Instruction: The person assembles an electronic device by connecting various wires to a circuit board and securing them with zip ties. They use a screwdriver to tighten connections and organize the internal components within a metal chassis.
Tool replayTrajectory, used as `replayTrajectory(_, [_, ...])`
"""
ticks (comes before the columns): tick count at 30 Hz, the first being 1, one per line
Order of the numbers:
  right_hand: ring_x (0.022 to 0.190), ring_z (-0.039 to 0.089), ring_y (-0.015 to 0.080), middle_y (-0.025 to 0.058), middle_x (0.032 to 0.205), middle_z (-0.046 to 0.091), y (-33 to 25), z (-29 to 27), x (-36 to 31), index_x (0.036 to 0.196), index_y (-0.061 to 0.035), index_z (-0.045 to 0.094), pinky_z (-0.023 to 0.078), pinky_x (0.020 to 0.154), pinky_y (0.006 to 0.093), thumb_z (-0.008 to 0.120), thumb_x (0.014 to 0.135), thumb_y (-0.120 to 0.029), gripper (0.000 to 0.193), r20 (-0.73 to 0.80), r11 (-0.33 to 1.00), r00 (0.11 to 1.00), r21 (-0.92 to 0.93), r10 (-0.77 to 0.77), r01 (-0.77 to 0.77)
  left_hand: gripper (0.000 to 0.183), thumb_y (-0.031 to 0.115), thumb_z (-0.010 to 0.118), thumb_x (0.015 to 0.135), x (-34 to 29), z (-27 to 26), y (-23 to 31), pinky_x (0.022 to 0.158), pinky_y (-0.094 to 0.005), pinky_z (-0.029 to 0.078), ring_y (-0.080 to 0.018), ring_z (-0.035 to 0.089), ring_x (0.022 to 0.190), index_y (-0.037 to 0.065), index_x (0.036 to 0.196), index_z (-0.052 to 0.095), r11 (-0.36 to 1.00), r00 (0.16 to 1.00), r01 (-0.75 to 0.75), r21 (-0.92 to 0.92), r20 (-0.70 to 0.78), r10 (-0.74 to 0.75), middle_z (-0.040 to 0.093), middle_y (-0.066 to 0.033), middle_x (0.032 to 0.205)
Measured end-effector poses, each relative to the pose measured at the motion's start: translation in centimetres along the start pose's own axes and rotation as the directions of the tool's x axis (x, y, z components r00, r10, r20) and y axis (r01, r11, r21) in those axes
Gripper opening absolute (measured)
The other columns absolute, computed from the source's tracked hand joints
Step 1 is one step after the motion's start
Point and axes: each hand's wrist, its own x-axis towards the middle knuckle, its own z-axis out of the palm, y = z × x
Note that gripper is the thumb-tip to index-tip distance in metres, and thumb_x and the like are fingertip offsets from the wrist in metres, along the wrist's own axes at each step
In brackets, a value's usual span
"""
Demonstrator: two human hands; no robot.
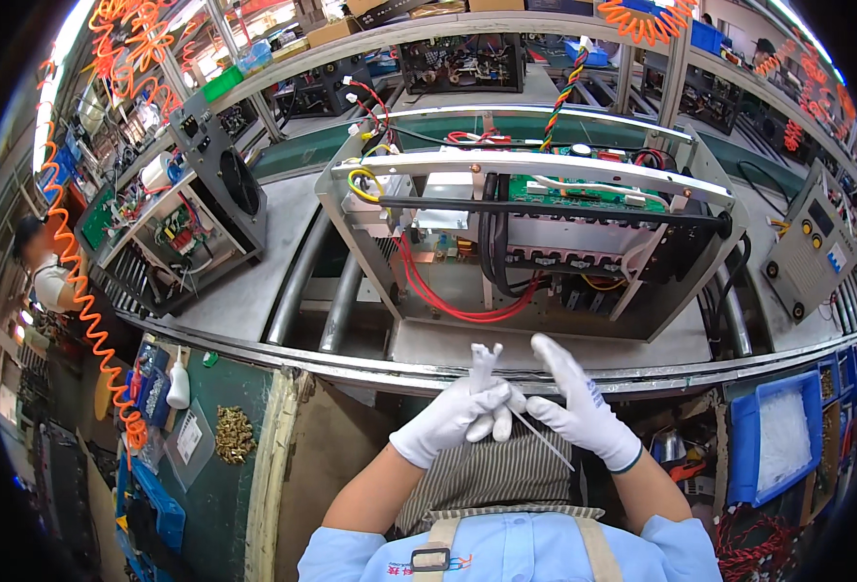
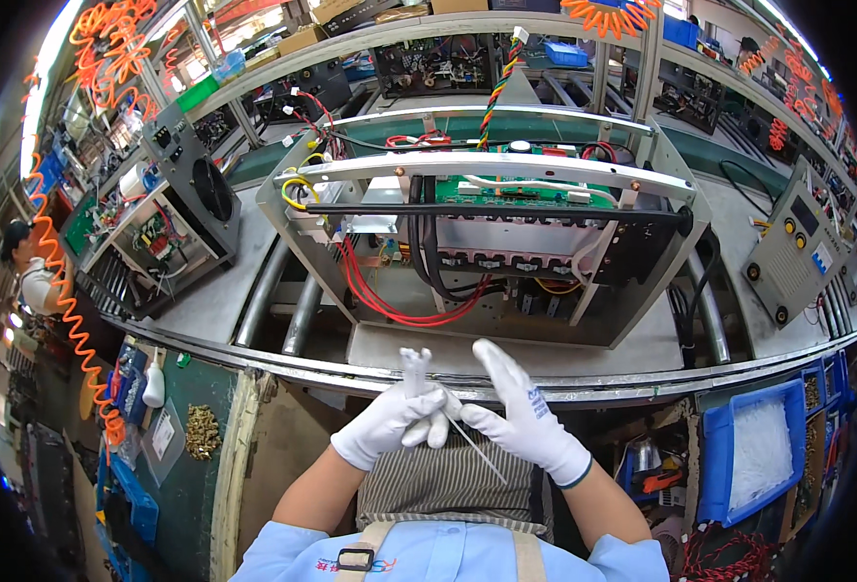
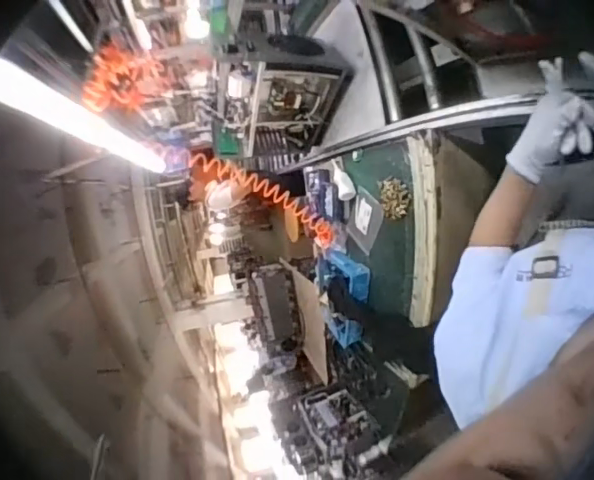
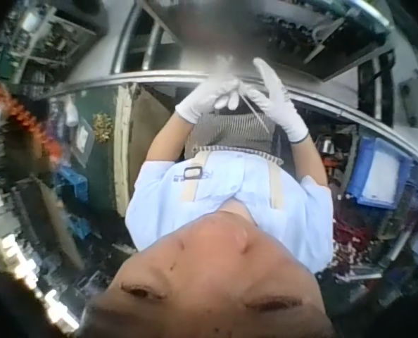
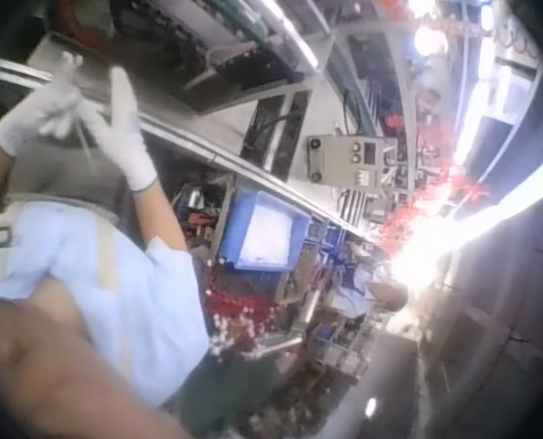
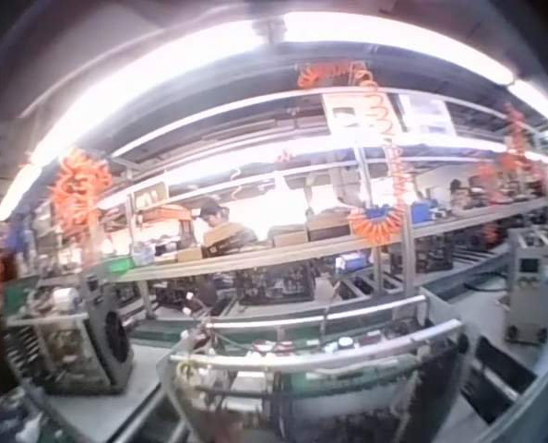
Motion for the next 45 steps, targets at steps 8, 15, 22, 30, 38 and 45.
replayTrajectory(8, [0.070,0.066,0.0136,0.0090,0.088,0.070,-0.9,2.0,-1.1,0.119,0.0008,0.061,0.052,0.068,0.0275,0.049,0.103,-0.036,0.042,0.475,0.684,0.795,0.436,0.377,-0.585,0.036,0.033,0.051,0.102,-0.7,-0.9,-0.1,0.042,-0.0172,0.030,-0.0027,0.041,0.044,0.000,0.104,0.065,0.998,0.983,-0.054,-0.045,-0.180,0.045,0.060,-0.0023,0.065])
replayTrajectory(15, [0.060,0.065,0.0153,0.0132,0.088,0.071,0.1,2.6,0.4,0.118,0.0046,0.063,0.054,0.060,0.0245,0.039,0.106,-0.038,0.050,0.653,0.220,0.697,0.664,0.296,-0.715,0.021,0.013,0.050,0.099,-2.9,-1.1,1.1,0.047,-0.0204,0.036,-0.0052,0.047,0.050,-0.001,0.099,0.066,0.811,0.905,-0.120,0.572,-0.273,0.327,0.059,-0.0019,0.065])
replayTrajectory(22, [0.046,0.046,0.0031,-0.0028,0.063,0.057,-1.5,5.0,-0.3,0.096,-0.0018,0.066,0.038,0.045,0.0165,0.048,0.105,-0.029,0.033,0.358,0.473,0.852,0.716,0.382,-0.513,0.025,0.010,0.067,0.091,-1.6,0.9,0.3,0.047,-0.0191,0.033,-0.0050,0.048,0.052,-0.006,0.111,0.066,0.962,0.825,-0.269,0.041,-0.506,0.252,0.059,0.0006,0.070])
replayTrajectory(30, [0.073,0.060,0.0062,0.0004,0.083,0.063,-3.1,-2.1,0.2,0.110,-0.0003,0.065,0.052,0.068,0.0238,0.061,0.097,-0.009,0.016,-0.406,0.978,0.912,0.209,0.061,0.028,0.028,0.023,0.057,0.100,-2.7,0.6,3.4,0.045,-0.0182,0.028,-0.0018,0.039,0.047,-0.002,0.102,0.069,0.924,0.810,-0.269,0.273,-0.456,0.370,0.065,-0.0021,0.072])
replayTrajectory(38, [0.078,0.068,0.0283,0.0163,0.080,0.068,-8.6,-23.3,15.9,0.091,-0.0019,0.071,0.051,0.071,0.0382,0.065,0.087,-0.027,0.026,-0.075,0.730,0.997,-0.682,-0.021,-0.036,0.027,0.021,0.048,0.098,4.0,3.7,22.0,0.068,-0.0394,0.050,-0.0223,0.063,0.067,0.005,0.111,0.065,0.092,0.641,-0.280,0.956,0.114,0.759,0.065,-0.0102,0.071])
replayTrajectory(45, [0.075,0.062,0.0276,0.0148,0.082,0.070,-9.4,-23.3,19.2,0.090,-0.0005,0.069,0.046,0.072,0.0387,0.057,0.093,-0.040,0.042,0.194,0.668,0.910,-0.736,0.366,-0.112,0.019,0.014,0.054,0.089,13.6,0.6,28.1,0.063,-0.0349,0.050,-0.0202,0.065,0.069,0.003,0.098,0.067,-0.079,0.910,0.093,0.992,-0.053,0.410,0.069,-0.0106,0.082])
